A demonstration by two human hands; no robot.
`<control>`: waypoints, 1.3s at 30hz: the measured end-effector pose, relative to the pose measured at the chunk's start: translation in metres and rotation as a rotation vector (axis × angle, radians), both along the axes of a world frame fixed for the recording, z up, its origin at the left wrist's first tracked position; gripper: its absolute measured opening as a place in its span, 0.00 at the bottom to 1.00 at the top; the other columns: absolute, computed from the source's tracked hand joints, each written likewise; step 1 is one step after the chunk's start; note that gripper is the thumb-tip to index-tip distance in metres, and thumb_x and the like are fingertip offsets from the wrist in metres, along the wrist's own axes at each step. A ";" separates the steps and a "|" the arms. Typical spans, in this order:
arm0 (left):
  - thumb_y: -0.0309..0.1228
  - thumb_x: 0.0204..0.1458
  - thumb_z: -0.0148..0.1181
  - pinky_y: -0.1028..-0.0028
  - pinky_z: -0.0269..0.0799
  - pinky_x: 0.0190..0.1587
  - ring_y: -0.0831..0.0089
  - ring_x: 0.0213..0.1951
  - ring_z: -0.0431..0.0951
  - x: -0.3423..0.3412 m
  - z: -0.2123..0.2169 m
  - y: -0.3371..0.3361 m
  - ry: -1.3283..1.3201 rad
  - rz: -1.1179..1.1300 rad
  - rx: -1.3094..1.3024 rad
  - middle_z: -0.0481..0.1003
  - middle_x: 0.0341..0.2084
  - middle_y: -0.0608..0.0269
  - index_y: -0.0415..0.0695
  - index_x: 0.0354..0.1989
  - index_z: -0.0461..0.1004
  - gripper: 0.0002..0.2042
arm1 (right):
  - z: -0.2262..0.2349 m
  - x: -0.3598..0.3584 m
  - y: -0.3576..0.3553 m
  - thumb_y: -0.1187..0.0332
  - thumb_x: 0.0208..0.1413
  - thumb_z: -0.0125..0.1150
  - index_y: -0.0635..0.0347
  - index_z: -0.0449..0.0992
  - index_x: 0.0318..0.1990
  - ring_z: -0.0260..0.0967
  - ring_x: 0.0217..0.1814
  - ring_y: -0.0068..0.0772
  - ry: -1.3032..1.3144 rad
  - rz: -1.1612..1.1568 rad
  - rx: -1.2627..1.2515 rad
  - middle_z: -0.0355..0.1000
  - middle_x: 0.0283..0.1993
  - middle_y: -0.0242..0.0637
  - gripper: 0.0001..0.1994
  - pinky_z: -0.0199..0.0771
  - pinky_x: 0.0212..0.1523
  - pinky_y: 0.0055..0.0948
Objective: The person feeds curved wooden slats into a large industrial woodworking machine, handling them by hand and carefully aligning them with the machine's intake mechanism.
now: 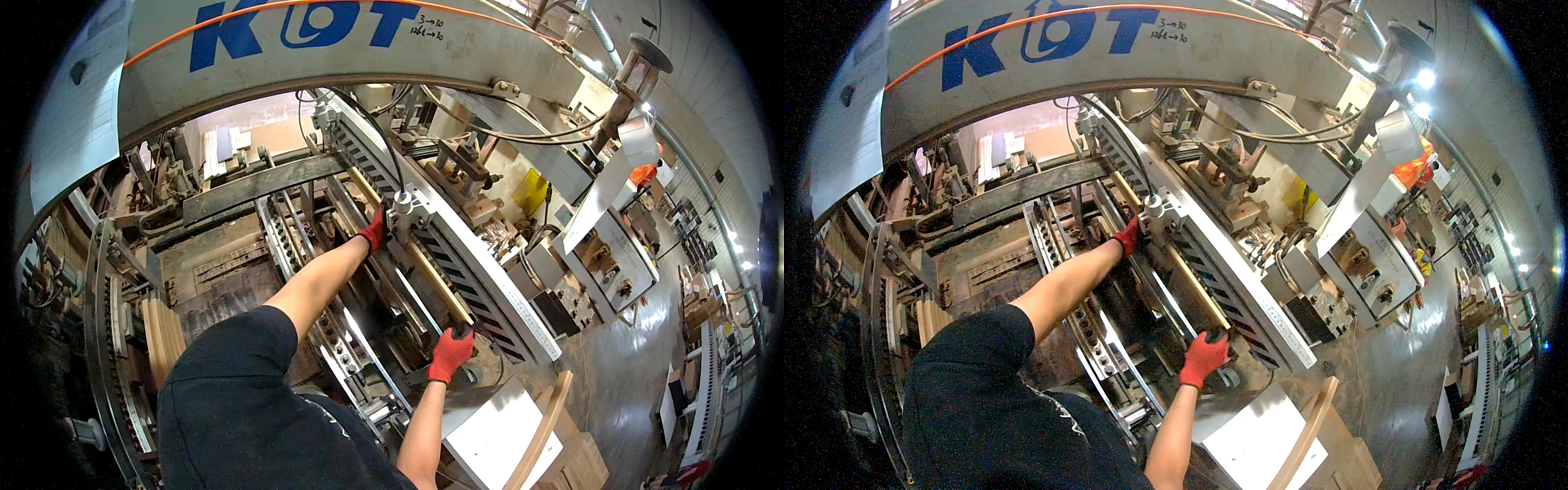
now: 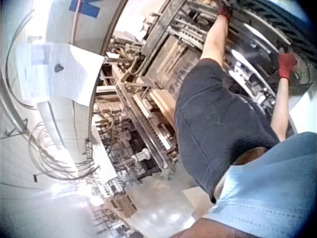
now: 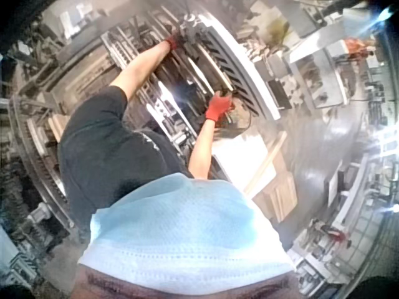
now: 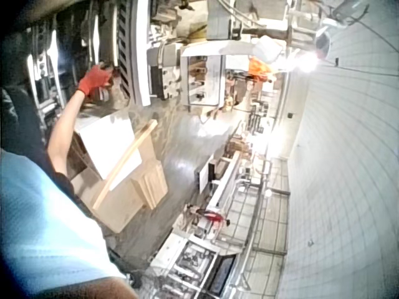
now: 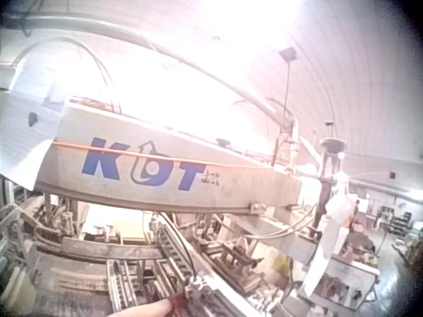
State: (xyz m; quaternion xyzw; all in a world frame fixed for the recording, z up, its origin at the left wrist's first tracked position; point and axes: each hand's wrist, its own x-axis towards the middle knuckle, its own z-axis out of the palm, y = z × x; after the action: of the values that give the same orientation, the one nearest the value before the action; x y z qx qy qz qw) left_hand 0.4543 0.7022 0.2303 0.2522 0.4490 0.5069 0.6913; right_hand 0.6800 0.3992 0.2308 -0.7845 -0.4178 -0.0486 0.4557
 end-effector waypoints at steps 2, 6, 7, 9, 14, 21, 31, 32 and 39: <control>0.73 0.54 0.33 0.73 0.64 0.36 0.72 0.35 0.72 -0.007 -0.002 0.015 0.062 -0.065 0.030 0.76 0.39 0.72 0.60 0.50 0.76 0.36 | 0.000 -0.014 0.004 0.67 0.48 0.65 0.70 0.74 0.50 0.71 0.53 0.56 -0.134 -0.072 0.016 0.74 0.50 0.57 0.22 0.70 0.55 0.44; 0.67 0.59 0.37 0.73 0.66 0.36 0.71 0.35 0.72 -0.021 -0.020 0.024 0.059 0.023 0.128 0.77 0.38 0.73 0.58 0.49 0.76 0.30 | -0.001 -0.009 0.002 0.69 0.47 0.64 0.66 0.77 0.43 0.71 0.50 0.54 0.089 0.087 0.015 0.75 0.46 0.52 0.15 0.70 0.54 0.44; 0.65 0.60 0.39 0.71 0.68 0.45 0.69 0.43 0.72 -0.014 -0.025 0.020 -0.045 0.003 0.136 0.76 0.45 0.67 0.54 0.56 0.73 0.32 | -0.001 -0.002 0.000 0.70 0.47 0.64 0.65 0.78 0.41 0.72 0.49 0.54 0.113 0.131 0.013 0.75 0.44 0.51 0.13 0.70 0.53 0.44; 0.65 0.60 0.42 0.67 0.61 0.58 0.67 0.55 0.66 0.020 -0.037 0.000 -0.104 0.006 0.288 0.68 0.56 0.64 0.52 0.66 0.61 0.35 | -0.005 0.018 -0.007 0.72 0.47 0.62 0.62 0.79 0.37 0.72 0.49 0.52 0.088 0.111 0.052 0.76 0.42 0.48 0.09 0.70 0.52 0.43; 0.63 0.61 0.40 0.60 0.48 0.68 0.63 0.69 0.49 -0.025 -0.109 0.040 -0.139 -0.004 0.359 0.48 0.71 0.68 0.57 0.75 0.38 0.39 | 0.013 0.006 -0.009 0.69 0.48 0.62 0.63 0.78 0.42 0.71 0.51 0.55 0.242 0.227 -0.009 0.75 0.46 0.51 0.13 0.69 0.54 0.45; 0.41 0.63 0.42 0.64 0.61 0.63 0.59 0.66 0.59 -0.036 -0.151 0.088 0.526 0.218 0.627 0.50 0.70 0.56 0.51 0.74 0.38 0.33 | 0.031 -0.055 -0.025 0.58 0.50 0.66 0.60 0.68 0.60 0.61 0.63 0.62 -0.164 0.170 -0.147 0.65 0.59 0.65 0.30 0.59 0.65 0.49; 0.37 0.63 0.38 0.47 0.37 0.71 0.53 0.68 0.51 -0.040 -0.112 0.022 1.513 0.150 0.781 0.52 0.63 0.53 0.41 0.70 0.48 0.28 | 0.024 -0.157 -0.063 0.53 0.48 0.68 0.55 0.66 0.62 0.72 0.45 0.40 -0.572 0.749 -0.419 0.70 0.47 0.40 0.34 0.74 0.41 0.39; 0.31 0.61 0.39 0.44 0.36 0.71 0.51 0.66 0.54 -0.042 -0.106 0.021 1.962 0.220 0.851 0.57 0.59 0.50 0.38 0.68 0.51 0.25 | 0.025 -0.159 -0.062 0.53 0.48 0.68 0.56 0.67 0.62 0.72 0.45 0.40 -0.549 0.757 -0.428 0.71 0.46 0.40 0.34 0.74 0.41 0.39; 0.18 0.57 0.44 0.37 0.41 0.68 0.48 0.61 0.62 0.025 -0.054 -0.011 2.897 -0.326 0.877 0.65 0.56 0.45 0.35 0.66 0.57 0.25 | 0.011 -0.144 -0.056 0.52 0.48 0.68 0.56 0.67 0.61 0.73 0.45 0.41 -0.492 0.678 -0.488 0.72 0.44 0.39 0.33 0.75 0.41 0.39</control>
State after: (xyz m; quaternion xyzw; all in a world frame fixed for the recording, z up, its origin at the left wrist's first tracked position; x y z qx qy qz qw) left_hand 0.4797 0.6907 0.1768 0.7409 0.5060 -0.1597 -0.4117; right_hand 0.5363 0.3431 0.2415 -0.6532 -0.7446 0.0180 0.1362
